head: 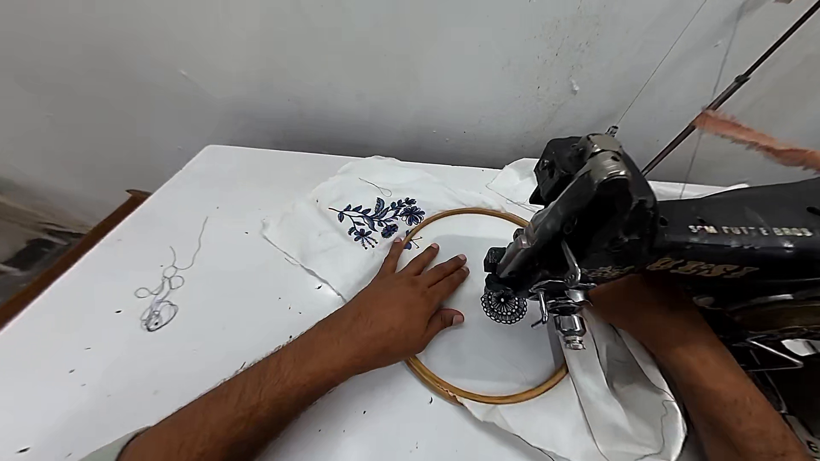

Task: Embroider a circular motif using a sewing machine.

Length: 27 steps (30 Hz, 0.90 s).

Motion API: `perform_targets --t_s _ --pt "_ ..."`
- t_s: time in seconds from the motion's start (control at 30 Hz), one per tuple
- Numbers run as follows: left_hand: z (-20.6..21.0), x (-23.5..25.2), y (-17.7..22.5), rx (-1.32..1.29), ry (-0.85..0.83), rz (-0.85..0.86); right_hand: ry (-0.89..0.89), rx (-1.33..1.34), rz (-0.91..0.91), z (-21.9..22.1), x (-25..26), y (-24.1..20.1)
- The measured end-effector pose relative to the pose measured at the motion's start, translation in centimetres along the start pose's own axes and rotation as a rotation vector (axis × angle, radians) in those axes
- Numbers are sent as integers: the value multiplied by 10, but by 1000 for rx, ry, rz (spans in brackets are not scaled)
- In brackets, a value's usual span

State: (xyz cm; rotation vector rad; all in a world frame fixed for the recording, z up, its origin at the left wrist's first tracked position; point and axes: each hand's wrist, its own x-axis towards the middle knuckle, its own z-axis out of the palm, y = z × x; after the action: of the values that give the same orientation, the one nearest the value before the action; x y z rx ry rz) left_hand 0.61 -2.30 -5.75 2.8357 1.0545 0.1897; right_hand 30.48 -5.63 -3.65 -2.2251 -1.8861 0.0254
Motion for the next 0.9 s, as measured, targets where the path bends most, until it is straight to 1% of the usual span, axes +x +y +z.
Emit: perform_targets --t_s 0.07,0.13,0.17,0.3,0.4,0.5,0.53,0.63,0.73,0.83,0.9 --pt "2 -1 1 15 12 -1 -37 -39 139 0 3 0" --pt "2 -1 2 25 9 -7 -27 -37 172 -3 2 -4" --pt "2 -1 2 25 5 -10 -15 -33 165 -2 1 -3" --pt "2 -1 3 29 12 -10 66 -22 40 1 -1 -2" --pt "4 -2 4 39 19 -5 24 -96 55 0 -1 -1" --pt "2 -3 6 42 11 -2 108 -27 -9 -2 -4 -4" --pt "2 -3 7 43 7 -5 110 -27 -10 -2 -4 -4" --pt "1 -5 8 44 4 -14 95 -75 -11 4 -4 5" --pt "2 -5 6 35 3 -17 147 -102 -65 11 -5 11" --pt "2 -4 5 37 7 -24 111 -81 -18 18 -3 23" --pt "3 -2 5 36 20 -21 143 -32 -23 13 -3 15"
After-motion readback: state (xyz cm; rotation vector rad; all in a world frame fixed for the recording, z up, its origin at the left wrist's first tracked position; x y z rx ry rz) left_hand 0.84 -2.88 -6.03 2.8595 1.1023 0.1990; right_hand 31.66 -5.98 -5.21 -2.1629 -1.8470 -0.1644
